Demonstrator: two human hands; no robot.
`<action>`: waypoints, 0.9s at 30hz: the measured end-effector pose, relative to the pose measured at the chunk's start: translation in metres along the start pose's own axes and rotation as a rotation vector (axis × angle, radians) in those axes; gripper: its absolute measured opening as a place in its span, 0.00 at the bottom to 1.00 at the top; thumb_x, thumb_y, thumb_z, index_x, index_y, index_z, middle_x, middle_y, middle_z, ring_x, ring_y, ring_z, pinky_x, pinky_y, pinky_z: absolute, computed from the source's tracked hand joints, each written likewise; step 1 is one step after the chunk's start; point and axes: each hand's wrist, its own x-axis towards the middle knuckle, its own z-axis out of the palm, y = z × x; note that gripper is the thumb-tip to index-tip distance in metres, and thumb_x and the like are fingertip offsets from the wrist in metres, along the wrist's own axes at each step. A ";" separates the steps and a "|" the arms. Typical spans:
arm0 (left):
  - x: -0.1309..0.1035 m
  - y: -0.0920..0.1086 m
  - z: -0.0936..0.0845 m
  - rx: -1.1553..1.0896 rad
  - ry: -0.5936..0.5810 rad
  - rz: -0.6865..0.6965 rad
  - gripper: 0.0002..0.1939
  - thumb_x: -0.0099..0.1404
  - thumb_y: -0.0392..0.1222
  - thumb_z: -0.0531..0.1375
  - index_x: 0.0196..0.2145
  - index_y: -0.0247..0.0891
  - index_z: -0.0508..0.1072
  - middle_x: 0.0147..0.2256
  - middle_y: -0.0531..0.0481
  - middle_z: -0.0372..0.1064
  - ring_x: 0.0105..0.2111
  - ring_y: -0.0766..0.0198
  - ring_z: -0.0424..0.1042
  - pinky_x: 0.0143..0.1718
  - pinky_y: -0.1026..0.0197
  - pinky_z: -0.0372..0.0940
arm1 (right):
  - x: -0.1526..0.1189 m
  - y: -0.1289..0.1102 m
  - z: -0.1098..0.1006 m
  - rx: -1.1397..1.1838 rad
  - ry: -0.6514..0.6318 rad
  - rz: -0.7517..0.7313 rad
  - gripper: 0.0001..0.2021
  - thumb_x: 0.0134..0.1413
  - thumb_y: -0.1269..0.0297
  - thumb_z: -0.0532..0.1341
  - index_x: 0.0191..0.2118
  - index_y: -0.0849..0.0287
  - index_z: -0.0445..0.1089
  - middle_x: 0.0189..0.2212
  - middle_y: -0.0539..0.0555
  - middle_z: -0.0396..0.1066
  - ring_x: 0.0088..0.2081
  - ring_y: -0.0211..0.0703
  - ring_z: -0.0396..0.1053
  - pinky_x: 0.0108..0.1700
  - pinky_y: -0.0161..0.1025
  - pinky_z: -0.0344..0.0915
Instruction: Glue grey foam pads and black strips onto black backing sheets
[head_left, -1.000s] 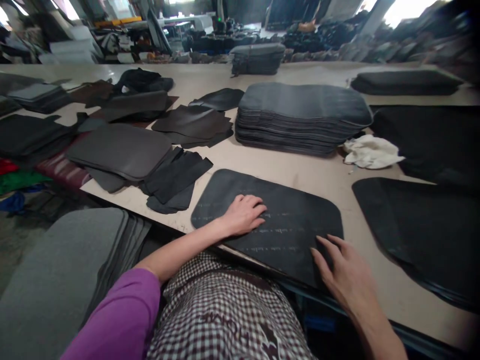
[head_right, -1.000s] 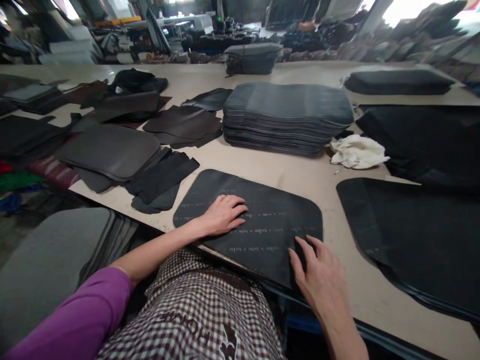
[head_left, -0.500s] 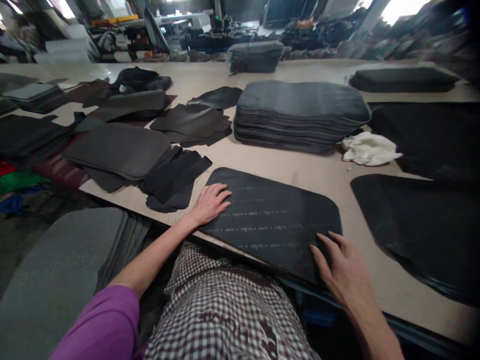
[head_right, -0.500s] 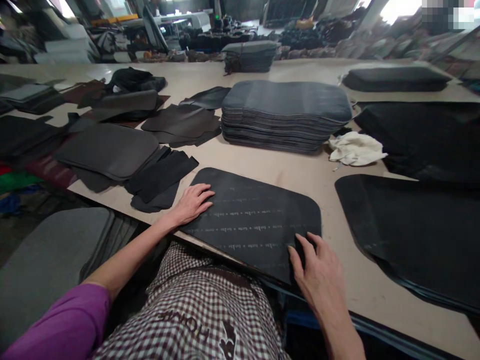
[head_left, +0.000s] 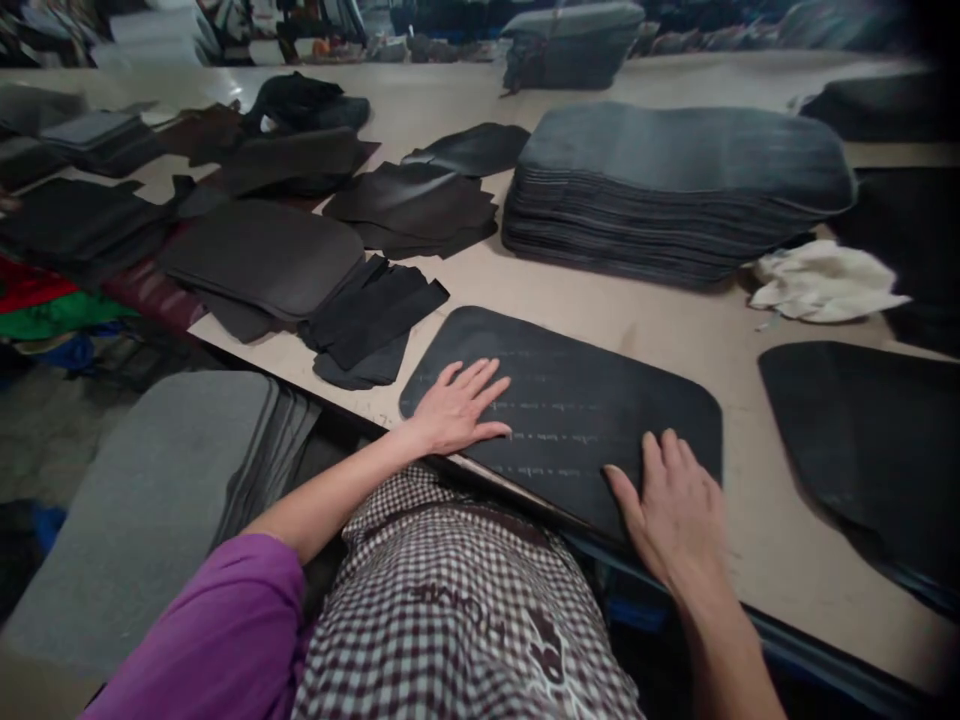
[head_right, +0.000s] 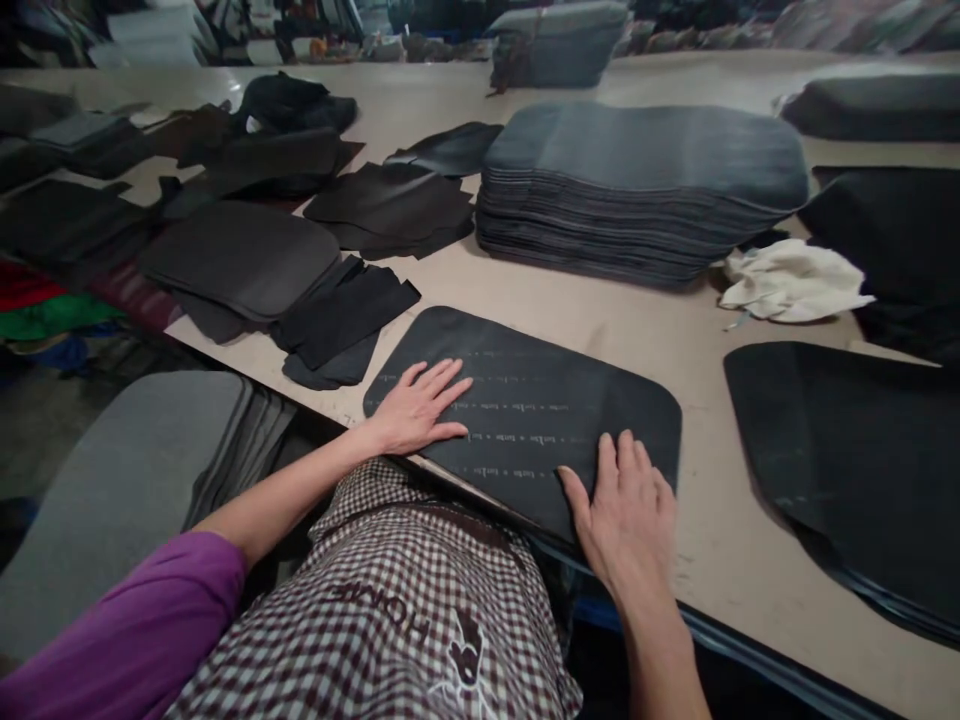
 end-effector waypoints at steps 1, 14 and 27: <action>-0.004 -0.007 -0.002 0.001 -0.002 -0.017 0.40 0.75 0.68 0.47 0.73 0.41 0.58 0.75 0.39 0.46 0.75 0.50 0.46 0.73 0.43 0.42 | -0.001 0.002 -0.001 -0.014 -0.004 0.012 0.36 0.75 0.46 0.45 0.76 0.67 0.45 0.74 0.72 0.47 0.74 0.68 0.47 0.69 0.66 0.53; 0.040 -0.060 -0.015 -0.011 0.093 -0.060 0.39 0.77 0.62 0.48 0.75 0.37 0.51 0.75 0.35 0.45 0.75 0.46 0.46 0.72 0.39 0.44 | 0.051 0.044 -0.027 -0.085 0.047 0.183 0.40 0.74 0.43 0.44 0.74 0.76 0.48 0.72 0.76 0.50 0.73 0.65 0.49 0.71 0.60 0.52; 0.086 -0.094 0.011 0.029 0.028 -0.120 0.38 0.77 0.65 0.45 0.73 0.37 0.57 0.74 0.36 0.48 0.75 0.49 0.48 0.72 0.43 0.47 | 0.078 0.090 0.042 -0.046 0.057 0.201 0.38 0.74 0.43 0.39 0.73 0.71 0.55 0.70 0.75 0.55 0.68 0.69 0.60 0.62 0.65 0.64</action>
